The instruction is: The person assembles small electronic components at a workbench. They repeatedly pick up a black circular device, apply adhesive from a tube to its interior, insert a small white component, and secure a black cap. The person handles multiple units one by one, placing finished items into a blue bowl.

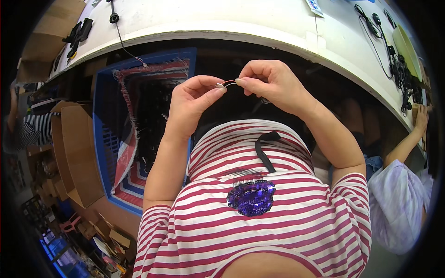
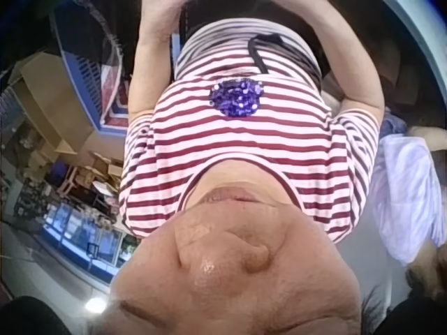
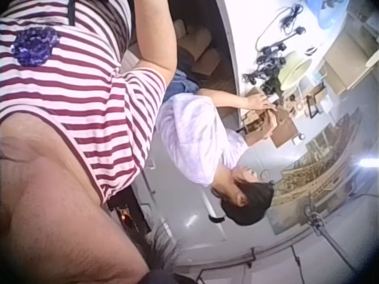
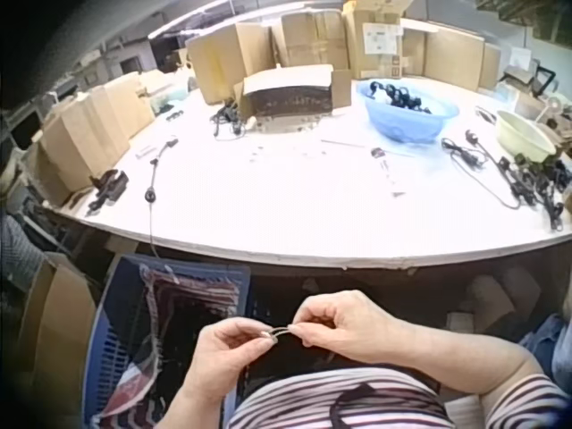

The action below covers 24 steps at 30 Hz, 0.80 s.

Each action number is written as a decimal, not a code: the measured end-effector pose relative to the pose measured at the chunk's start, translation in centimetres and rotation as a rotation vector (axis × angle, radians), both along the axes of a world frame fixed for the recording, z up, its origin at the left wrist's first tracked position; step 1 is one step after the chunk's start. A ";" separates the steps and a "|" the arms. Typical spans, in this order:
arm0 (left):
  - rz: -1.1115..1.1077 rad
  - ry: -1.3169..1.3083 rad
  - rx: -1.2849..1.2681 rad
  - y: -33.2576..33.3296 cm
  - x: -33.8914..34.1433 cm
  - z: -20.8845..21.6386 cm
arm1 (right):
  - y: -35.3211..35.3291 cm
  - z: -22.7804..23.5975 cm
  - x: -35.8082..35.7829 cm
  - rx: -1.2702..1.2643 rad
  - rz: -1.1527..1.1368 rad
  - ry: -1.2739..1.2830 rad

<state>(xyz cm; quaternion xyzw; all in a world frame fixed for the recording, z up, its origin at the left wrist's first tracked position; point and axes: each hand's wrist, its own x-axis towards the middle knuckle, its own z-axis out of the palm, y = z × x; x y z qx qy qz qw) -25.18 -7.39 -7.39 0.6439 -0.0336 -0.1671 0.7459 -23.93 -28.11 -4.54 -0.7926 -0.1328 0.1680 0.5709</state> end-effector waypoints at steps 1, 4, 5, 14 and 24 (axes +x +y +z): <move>0.001 -0.193 0.120 0.0 -0.1 0.0 | -0.1 0.2 0.0 0.008 0.013 0.019; 0.017 -0.600 0.411 0.0 -0.3 0.3 | -0.1 0.4 -0.7 0.009 0.040 -0.070; 0.038 -0.622 0.462 -0.1 -0.5 0.8 | -0.2 0.4 -0.9 0.006 0.051 -0.125; -0.246 0.110 0.180 1.0 -0.1 1.4 | 0.2 -1.3 -1.8 -0.241 0.090 -0.981; -0.126 -0.006 0.215 0.0 -1.3 3.2 | 0.0 2.1 -1.6 -0.039 0.149 0.065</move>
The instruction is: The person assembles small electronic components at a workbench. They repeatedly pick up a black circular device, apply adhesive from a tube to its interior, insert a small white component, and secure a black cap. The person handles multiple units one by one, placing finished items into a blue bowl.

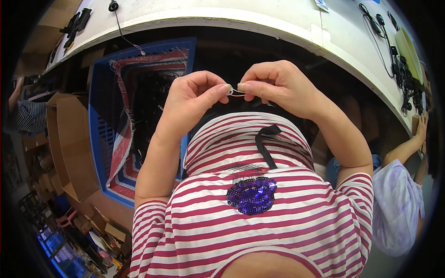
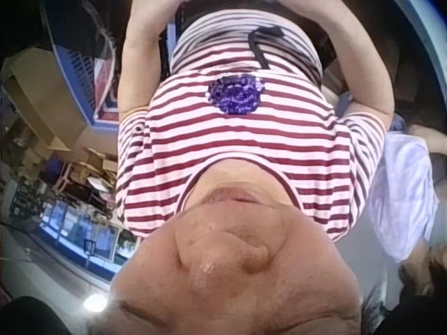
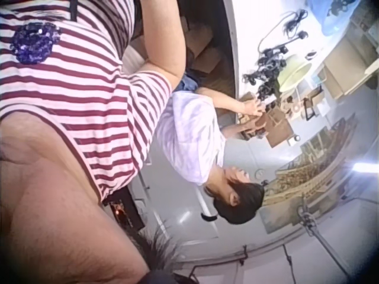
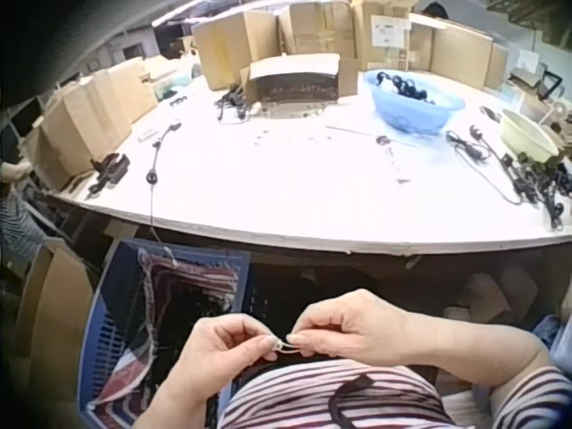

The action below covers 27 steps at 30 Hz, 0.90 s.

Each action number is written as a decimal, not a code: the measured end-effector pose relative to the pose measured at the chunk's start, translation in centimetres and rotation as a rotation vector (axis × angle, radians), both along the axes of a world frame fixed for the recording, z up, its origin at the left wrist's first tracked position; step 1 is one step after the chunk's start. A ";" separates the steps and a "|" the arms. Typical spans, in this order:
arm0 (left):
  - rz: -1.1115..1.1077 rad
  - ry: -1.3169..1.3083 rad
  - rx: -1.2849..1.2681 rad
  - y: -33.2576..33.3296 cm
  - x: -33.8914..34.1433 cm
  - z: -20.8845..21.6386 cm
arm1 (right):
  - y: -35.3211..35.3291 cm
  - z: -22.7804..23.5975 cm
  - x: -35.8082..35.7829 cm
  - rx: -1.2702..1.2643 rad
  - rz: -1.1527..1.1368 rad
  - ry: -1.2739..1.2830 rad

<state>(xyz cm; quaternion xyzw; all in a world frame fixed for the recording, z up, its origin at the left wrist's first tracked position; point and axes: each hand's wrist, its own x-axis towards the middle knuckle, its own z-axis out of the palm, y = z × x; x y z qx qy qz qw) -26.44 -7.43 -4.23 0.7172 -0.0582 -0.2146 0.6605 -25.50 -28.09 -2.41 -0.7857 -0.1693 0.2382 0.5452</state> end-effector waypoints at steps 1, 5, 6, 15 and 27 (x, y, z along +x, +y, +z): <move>-0.004 -0.009 0.009 -0.1 0.0 0.1 | 0.0 -0.1 0.1 0.039 0.017 0.067; -0.009 -0.022 0.010 -0.1 -0.1 -0.1 | -0.1 -0.5 0.3 -0.015 0.075 0.000; -0.010 -0.020 0.000 -0.1 -0.1 -0.2 | -0.1 -0.5 0.2 -0.022 0.077 -0.006; -0.094 0.067 -0.010 0.3 0.8 -0.6 | -0.3 -0.9 0.5 0.006 0.038 -0.020; 0.124 0.397 -0.604 -1.5 0.5 -2.5 | -0.3 -2.6 -0.1 0.169 -0.124 -0.528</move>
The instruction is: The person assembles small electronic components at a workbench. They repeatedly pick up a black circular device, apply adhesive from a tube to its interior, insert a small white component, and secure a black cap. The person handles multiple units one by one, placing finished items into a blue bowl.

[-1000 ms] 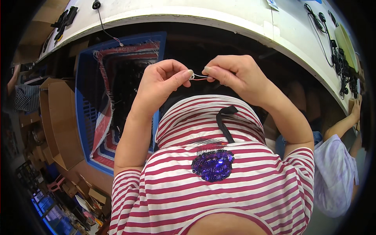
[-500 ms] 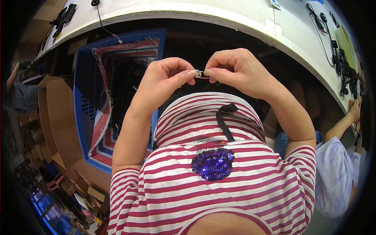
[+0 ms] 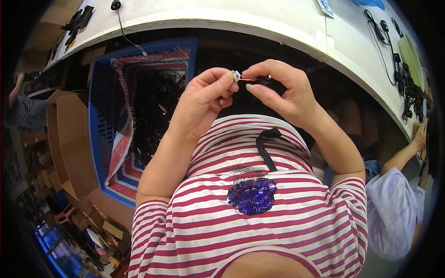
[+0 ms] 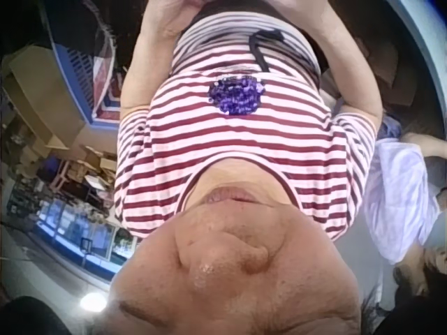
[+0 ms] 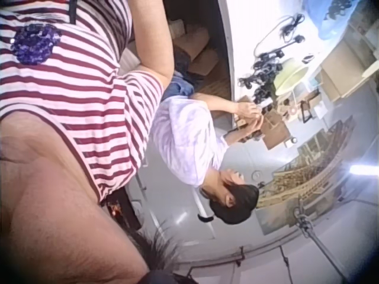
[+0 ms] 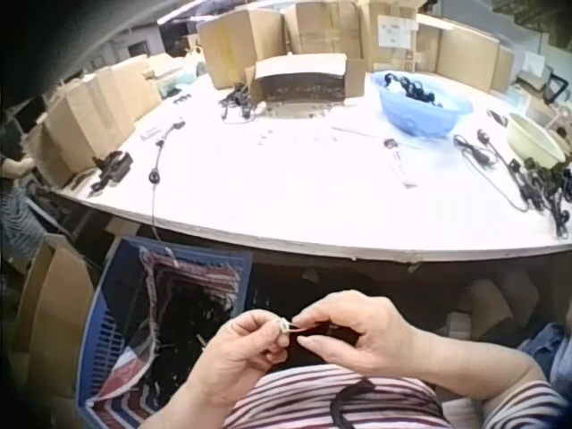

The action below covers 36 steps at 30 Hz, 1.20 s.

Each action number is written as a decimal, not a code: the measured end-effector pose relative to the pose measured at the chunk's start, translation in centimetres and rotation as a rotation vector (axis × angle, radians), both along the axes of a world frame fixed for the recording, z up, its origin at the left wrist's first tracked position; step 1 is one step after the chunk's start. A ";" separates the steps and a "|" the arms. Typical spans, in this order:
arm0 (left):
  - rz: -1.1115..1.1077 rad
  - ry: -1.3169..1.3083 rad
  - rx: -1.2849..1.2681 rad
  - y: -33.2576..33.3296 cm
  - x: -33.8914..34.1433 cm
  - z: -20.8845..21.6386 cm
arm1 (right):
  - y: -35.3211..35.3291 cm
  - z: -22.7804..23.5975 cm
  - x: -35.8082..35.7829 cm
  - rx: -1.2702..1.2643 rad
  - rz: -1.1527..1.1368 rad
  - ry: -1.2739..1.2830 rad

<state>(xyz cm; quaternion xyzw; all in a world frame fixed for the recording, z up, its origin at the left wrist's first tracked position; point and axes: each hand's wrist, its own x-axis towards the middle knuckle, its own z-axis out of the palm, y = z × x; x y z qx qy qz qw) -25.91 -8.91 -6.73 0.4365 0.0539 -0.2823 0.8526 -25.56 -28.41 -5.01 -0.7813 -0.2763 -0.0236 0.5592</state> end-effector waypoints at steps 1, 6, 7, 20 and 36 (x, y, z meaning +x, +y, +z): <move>0.011 0.016 -0.011 -0.2 0.0 0.0 | 0.0 -0.3 0.0 -0.035 -0.015 -0.087; -0.155 -0.241 0.268 0.2 0.4 1.7 | -0.6 0.0 0.7 -0.046 0.001 0.018; -0.177 -0.273 0.281 0.5 0.7 1.8 | -0.5 0.4 0.8 -0.079 0.021 0.044; -0.026 -0.260 0.320 0.0 0.3 0.7 | -0.7 -0.6 0.3 0.078 -0.041 0.063; 0.005 -0.208 0.231 0.2 0.2 0.6 | 1.0 -1.2 -0.4 -0.107 -0.166 -0.399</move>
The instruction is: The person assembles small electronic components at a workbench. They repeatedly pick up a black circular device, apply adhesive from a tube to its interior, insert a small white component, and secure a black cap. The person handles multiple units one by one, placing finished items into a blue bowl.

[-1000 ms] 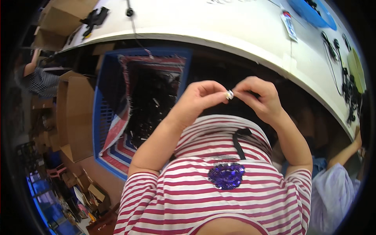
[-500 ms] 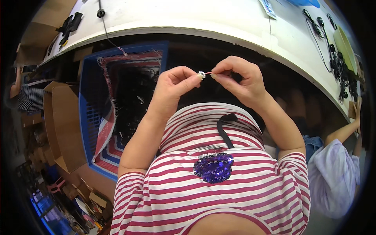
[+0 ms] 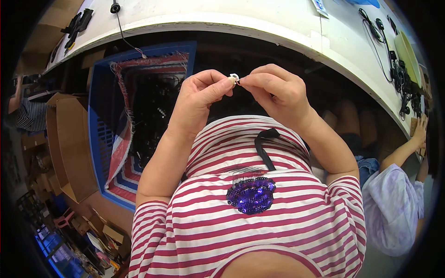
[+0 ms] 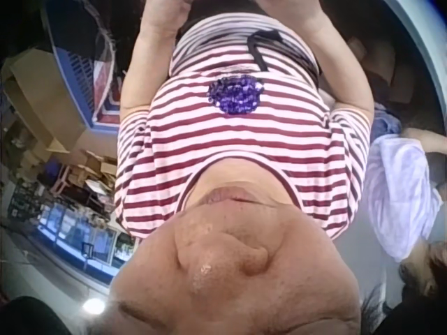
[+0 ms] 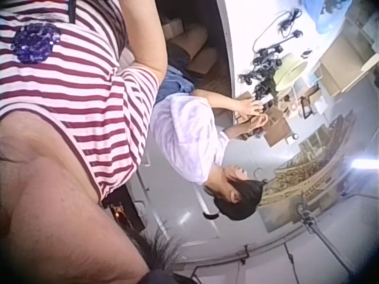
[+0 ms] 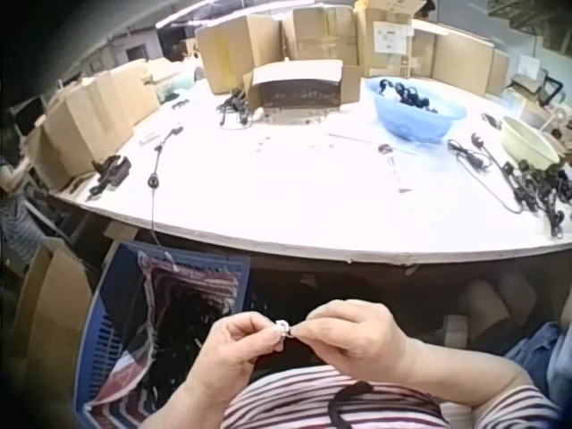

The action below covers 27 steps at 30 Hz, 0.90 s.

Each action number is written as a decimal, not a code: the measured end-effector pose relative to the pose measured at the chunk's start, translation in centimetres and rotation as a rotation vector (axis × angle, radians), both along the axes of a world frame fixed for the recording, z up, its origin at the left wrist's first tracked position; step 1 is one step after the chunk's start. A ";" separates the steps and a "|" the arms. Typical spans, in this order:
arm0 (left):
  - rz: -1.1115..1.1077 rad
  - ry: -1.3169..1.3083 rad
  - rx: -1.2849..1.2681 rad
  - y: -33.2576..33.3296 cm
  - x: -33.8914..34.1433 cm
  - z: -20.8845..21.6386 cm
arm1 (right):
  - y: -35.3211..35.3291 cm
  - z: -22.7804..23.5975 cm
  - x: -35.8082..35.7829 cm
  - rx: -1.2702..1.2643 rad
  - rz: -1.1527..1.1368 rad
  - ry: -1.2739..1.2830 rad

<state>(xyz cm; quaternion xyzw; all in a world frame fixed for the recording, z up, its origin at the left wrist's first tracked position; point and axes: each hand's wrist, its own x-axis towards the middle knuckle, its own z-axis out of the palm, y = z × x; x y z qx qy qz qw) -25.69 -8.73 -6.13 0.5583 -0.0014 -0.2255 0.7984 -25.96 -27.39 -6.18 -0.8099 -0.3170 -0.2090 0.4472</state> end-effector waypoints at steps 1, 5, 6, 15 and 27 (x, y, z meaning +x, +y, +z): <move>-0.009 -0.001 -0.010 0.1 0.0 0.0 | 0.0 0.0 0.0 0.011 -0.003 0.018; -0.009 -0.009 -0.009 0.1 -0.1 0.2 | 0.0 -0.1 0.1 0.017 0.015 0.049; -0.013 -0.014 -0.010 0.1 0.0 0.2 | 0.0 -0.1 0.2 0.022 0.020 0.053; -0.022 -0.066 0.070 0.6 0.3 0.8 | 0.6 0.3 1.3 0.011 0.068 0.194; -0.143 -0.466 0.018 -1.0 0.3 -4.5 | 1.4 1.1 2.1 0.810 0.161 1.115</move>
